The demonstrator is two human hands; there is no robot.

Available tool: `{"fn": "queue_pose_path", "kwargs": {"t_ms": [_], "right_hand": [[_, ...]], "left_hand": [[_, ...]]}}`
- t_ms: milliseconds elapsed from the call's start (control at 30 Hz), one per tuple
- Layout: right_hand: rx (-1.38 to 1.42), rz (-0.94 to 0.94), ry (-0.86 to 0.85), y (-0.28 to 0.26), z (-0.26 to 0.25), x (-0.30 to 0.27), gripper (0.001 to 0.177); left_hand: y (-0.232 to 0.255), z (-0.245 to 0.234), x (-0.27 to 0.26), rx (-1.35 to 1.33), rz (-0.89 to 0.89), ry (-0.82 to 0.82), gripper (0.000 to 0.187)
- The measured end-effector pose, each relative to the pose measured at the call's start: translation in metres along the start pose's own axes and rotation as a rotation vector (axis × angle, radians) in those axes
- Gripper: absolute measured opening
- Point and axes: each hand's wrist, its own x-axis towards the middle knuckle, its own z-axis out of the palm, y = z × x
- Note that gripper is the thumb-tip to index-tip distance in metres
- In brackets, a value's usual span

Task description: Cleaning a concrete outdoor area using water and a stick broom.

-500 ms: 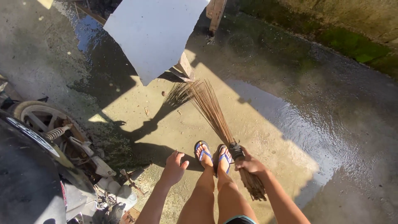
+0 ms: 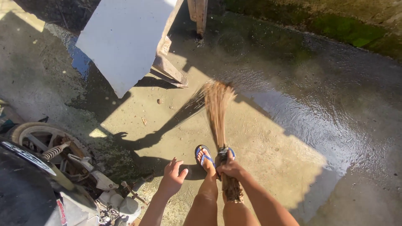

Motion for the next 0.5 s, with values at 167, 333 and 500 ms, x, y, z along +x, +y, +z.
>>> {"fn": "queue_pose_path", "kwargs": {"t_ms": [167,333,500], "right_hand": [[-0.097,-0.156,-0.214,-0.006,0.028,-0.020,0.125],[0.026,-0.083,-0.094,0.010,-0.077,-0.126,0.120],[0.095,-0.100,0.164,0.094,-0.117,-0.119,0.115]], "left_hand": [[0.026,0.003,0.006,-0.019,0.099,0.014,0.051],[0.043,-0.018,0.027,0.009,0.098,-0.054,0.049],[0.022,-0.030,0.054,0.034,0.176,-0.088,0.046]]}}
